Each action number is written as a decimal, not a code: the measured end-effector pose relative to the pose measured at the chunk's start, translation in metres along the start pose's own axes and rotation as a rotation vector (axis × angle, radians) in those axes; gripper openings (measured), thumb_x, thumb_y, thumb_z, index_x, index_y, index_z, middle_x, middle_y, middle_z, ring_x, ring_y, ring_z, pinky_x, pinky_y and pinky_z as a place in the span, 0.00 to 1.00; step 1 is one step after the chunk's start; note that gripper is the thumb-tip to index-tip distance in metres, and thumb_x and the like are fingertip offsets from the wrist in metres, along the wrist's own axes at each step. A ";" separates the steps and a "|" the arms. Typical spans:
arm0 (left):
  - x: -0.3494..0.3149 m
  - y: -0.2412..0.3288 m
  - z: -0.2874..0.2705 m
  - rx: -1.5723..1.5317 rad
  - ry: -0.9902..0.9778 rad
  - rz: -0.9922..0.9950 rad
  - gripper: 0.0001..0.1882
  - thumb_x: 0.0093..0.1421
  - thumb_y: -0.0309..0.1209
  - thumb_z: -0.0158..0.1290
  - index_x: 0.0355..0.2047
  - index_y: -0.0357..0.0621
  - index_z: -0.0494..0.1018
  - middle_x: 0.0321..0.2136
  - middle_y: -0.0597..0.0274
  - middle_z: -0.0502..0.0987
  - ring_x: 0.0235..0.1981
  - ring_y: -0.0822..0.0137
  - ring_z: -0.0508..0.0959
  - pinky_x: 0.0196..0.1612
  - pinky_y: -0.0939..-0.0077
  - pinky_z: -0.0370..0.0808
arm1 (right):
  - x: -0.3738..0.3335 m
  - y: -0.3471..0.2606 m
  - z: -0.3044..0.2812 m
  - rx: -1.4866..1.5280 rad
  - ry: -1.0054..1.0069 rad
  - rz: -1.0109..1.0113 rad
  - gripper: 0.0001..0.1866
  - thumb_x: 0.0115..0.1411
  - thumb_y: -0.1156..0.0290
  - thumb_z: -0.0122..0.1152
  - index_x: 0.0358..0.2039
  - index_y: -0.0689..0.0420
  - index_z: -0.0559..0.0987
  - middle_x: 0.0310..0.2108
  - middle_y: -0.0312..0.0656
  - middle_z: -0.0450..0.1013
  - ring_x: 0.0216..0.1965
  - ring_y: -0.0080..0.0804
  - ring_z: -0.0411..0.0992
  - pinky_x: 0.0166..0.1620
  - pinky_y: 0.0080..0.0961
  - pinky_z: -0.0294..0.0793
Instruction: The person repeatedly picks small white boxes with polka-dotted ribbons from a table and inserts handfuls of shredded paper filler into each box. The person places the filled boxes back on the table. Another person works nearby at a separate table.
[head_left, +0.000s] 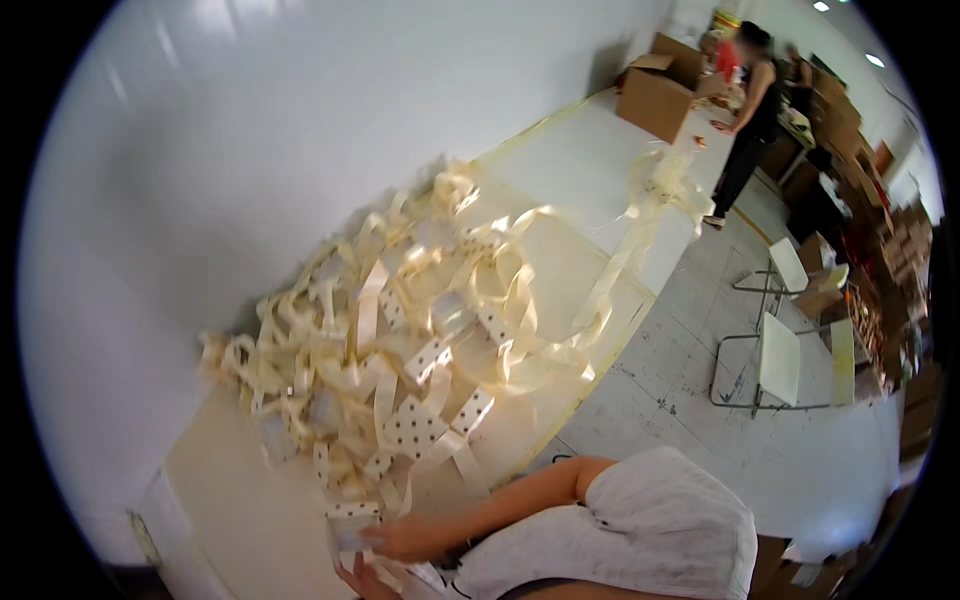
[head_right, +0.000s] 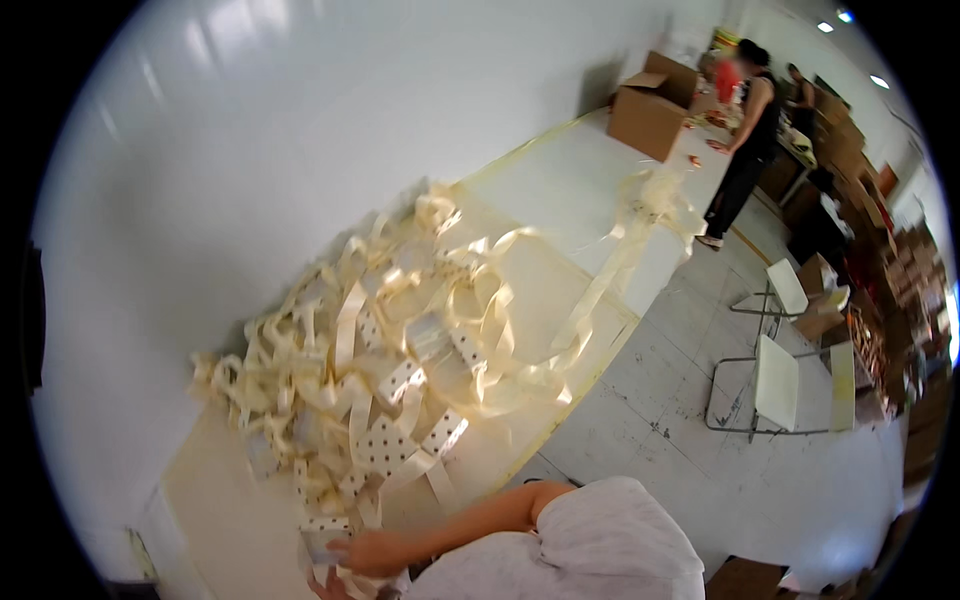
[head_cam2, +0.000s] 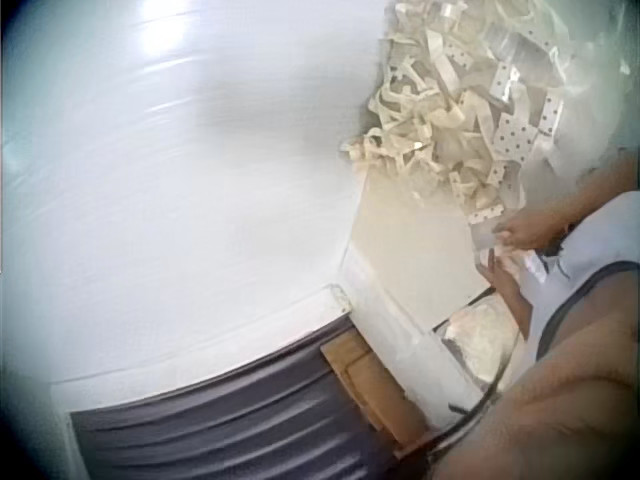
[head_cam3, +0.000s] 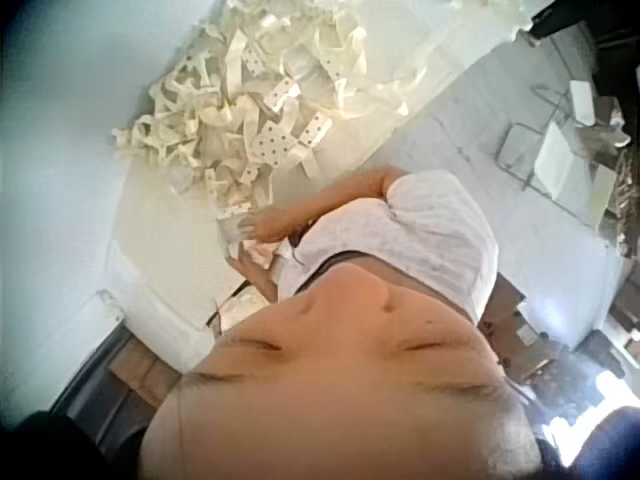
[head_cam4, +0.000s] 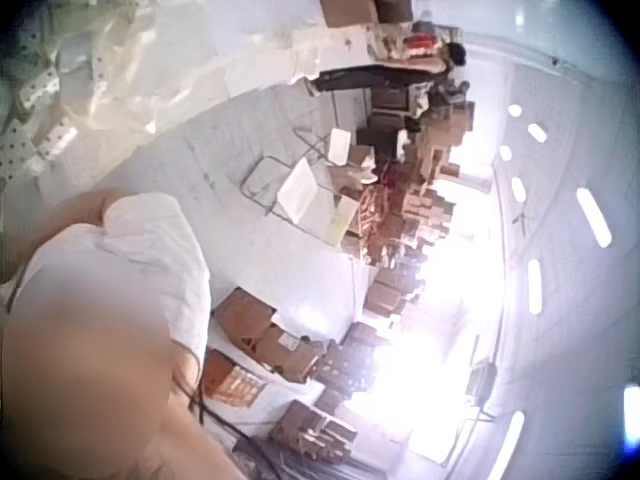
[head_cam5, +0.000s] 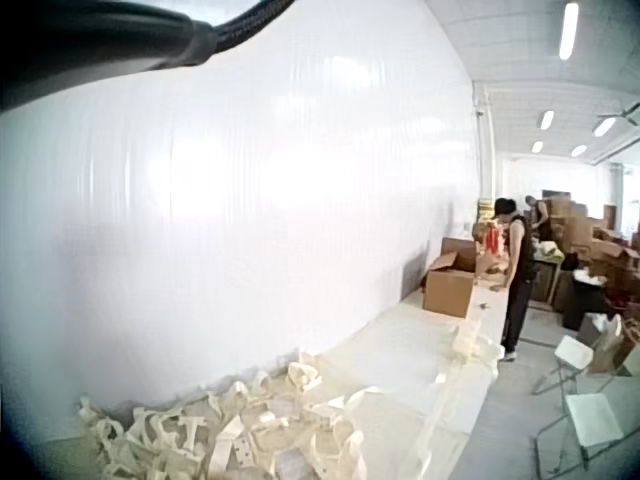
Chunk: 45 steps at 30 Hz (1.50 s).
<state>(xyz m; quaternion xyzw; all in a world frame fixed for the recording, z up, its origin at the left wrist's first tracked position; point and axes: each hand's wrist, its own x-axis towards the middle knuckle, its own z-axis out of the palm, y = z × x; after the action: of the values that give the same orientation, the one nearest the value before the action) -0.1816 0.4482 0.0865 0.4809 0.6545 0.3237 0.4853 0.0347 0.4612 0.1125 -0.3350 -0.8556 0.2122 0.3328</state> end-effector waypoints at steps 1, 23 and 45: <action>-0.001 -0.005 -0.005 -0.191 0.014 -0.059 0.35 0.52 0.29 0.46 0.58 0.47 0.42 0.52 0.49 0.56 0.45 0.56 0.64 0.43 0.63 0.65 | 0.002 0.006 0.001 0.087 -0.077 -0.049 0.17 0.46 0.71 0.50 0.38 0.65 0.71 0.44 0.56 0.64 0.35 0.44 0.69 0.36 0.31 0.70; 0.160 -0.081 -0.151 1.099 0.140 -0.192 0.11 0.51 0.34 0.43 0.32 0.44 0.70 0.35 0.50 0.73 0.39 0.50 0.72 0.39 0.58 0.69 | -0.023 0.106 -0.058 -0.671 -0.415 0.511 0.49 0.29 0.66 0.70 0.55 0.38 0.56 0.57 0.43 0.48 0.60 0.41 0.43 0.54 0.56 0.45; -0.026 0.054 0.008 -0.414 -0.305 0.258 0.55 0.34 0.43 0.65 0.57 0.45 0.42 0.55 0.55 0.51 0.55 0.60 0.56 0.54 0.65 0.55 | -0.007 0.013 -0.006 1.913 0.285 0.576 0.45 0.40 0.70 0.63 0.58 0.53 0.49 0.52 0.39 0.55 0.52 0.31 0.58 0.50 0.34 0.62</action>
<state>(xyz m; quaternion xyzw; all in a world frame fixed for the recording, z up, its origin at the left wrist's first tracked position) -0.1553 0.4415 0.1402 0.4942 0.4275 0.4335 0.6206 0.0491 0.4661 0.1060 -0.1432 -0.1648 0.8398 0.4970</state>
